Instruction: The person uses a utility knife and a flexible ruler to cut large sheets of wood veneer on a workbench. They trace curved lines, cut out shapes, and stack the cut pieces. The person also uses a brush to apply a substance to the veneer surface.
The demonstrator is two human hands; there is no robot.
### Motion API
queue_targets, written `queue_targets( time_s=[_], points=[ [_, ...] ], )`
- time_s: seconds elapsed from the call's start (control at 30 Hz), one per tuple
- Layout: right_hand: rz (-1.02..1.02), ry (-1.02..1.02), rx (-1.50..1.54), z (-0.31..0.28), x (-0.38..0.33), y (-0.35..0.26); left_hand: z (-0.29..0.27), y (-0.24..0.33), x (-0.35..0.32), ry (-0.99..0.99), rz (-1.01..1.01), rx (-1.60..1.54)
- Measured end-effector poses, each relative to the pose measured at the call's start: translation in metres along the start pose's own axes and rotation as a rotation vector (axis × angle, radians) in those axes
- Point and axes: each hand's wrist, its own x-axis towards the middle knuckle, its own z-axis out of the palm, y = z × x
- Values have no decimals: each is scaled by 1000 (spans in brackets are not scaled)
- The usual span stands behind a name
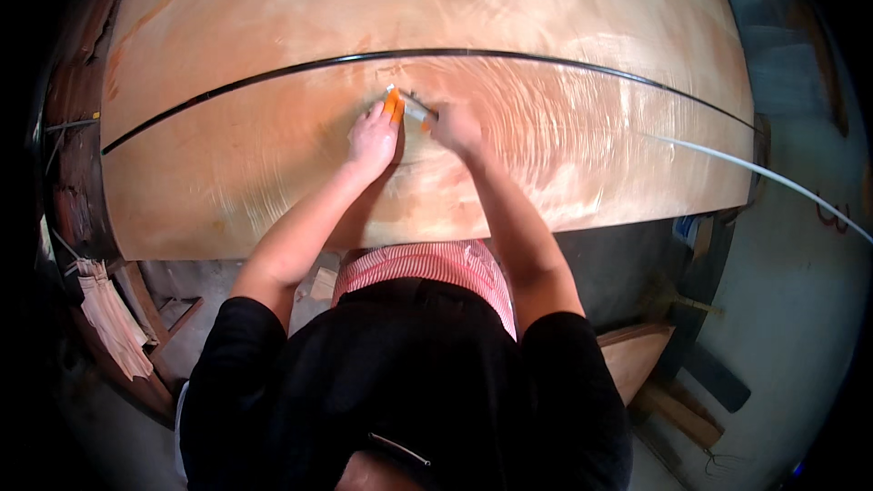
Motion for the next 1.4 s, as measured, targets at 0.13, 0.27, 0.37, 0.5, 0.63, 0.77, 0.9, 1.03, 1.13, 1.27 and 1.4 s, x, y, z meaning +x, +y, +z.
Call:
queue_targets(
  time_s=[0.13, 0.27, 0.37, 0.5, 0.63, 0.77, 0.9, 1.03, 1.13, 1.27, 1.4],
  points=[
    [106, -130, 82, -24, -3, 8, -3, -2, -2, 33, 46, 7],
    [301, -101, 460, 15, -55, 25, 2, -7, -13, 98, -14, -200],
    [331, -47, 642, 50, -84, 26, 8, 11, -50, 106, 88, -364],
    [260, 52, 684, 80, -85, 42, -10, 33, -77, -45, 225, -372],
    [332, 15, 737, 75, -100, 33, -4, 38, -82, -114, 181, -283],
    [138, 56, 268, 71, -102, 69, -10, 40, -79, -156, 193, -222],
    [106, -152, 120, 3, -96, 77, -16, 41, -80, -115, 202, -218],
    [125, -114, 470, -10, -107, 41, -5, 20, -79, 32, 58, -369],
    [100, -104, 534, 17, -97, 28, -13, -6, -85, 81, -22, -372],
    [140, -80, 548, 58, -61, -22, -19, -23, -96, 63, -47, -322],
    [77, -71, 707, 88, -31, -54, -20, -29, -100, 72, -91, -334]
  ],
)
